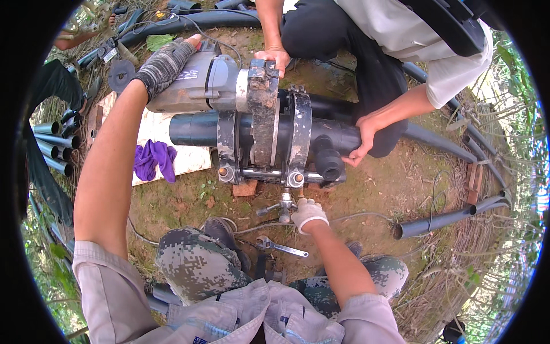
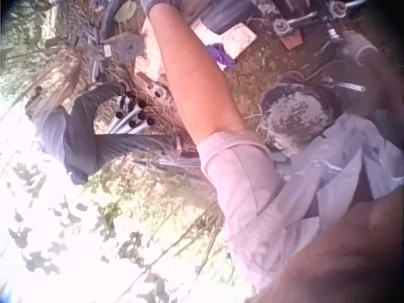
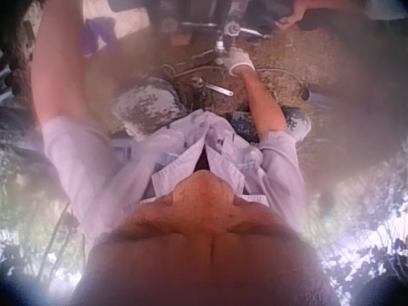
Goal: The person uses a wrench to tighten bolts on a pipe coupling and assists a coworker using an angle grinder to cut a pipe. The person also wipes the grinder disc with a purple cloth.
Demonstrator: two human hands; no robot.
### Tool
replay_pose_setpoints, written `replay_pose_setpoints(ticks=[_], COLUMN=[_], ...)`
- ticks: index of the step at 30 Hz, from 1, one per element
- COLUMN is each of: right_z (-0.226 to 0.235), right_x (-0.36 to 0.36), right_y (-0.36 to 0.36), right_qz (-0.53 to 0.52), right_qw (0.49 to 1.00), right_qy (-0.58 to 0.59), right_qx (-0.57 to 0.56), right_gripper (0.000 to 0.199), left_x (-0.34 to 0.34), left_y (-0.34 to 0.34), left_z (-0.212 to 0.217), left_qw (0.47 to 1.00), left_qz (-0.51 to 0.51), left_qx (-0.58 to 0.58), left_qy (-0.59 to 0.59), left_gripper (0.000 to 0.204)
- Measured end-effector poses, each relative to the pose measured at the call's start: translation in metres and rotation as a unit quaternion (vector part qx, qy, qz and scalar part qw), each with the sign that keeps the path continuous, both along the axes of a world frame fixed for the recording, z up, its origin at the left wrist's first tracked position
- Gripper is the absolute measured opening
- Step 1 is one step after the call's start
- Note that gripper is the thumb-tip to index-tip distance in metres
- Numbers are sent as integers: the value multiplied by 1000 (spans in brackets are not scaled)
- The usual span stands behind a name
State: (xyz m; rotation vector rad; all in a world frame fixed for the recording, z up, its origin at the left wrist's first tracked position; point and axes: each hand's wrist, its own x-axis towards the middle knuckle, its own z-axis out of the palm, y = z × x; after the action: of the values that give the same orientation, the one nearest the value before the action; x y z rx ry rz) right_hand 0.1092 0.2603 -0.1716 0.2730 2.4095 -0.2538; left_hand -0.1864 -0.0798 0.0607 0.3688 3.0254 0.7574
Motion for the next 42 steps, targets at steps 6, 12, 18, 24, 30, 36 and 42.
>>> replay_pose_setpoints(ticks=[6,12,18,24,30,36,42], right_z=[111,124,61,77,70,71,76], right_x=[-12,-19,-42,-52,-48,-57,-49], right_y=[-15,-92,-99,-105,-101,-99,-91], right_qz=[54,148,137,138,119,100,104], right_qw=[997,988,972,970,978,973,980], right_qy=[-19,-21,-150,-177,-152,-196,-161], right_qx=[-59,30,118,95,82,72,58], right_gripper=[40,28,29,32,35,37,35], left_x=[9,3,5,-8,-22,-14,-15], left_y=[5,1,25,-2,-3,-1,0], left_z=[6,0,9,4,-6,-10,-6], left_qw=[999,999,992,999,998,996,995], left_qz=[-35,-25,52,-30,26,25,19], left_qx=[-28,20,106,-8,49,78,75], left_qy=[22,16,-35,-31,-40,-45,-57], left_gripper=[46,59,66,60,72,72,73])
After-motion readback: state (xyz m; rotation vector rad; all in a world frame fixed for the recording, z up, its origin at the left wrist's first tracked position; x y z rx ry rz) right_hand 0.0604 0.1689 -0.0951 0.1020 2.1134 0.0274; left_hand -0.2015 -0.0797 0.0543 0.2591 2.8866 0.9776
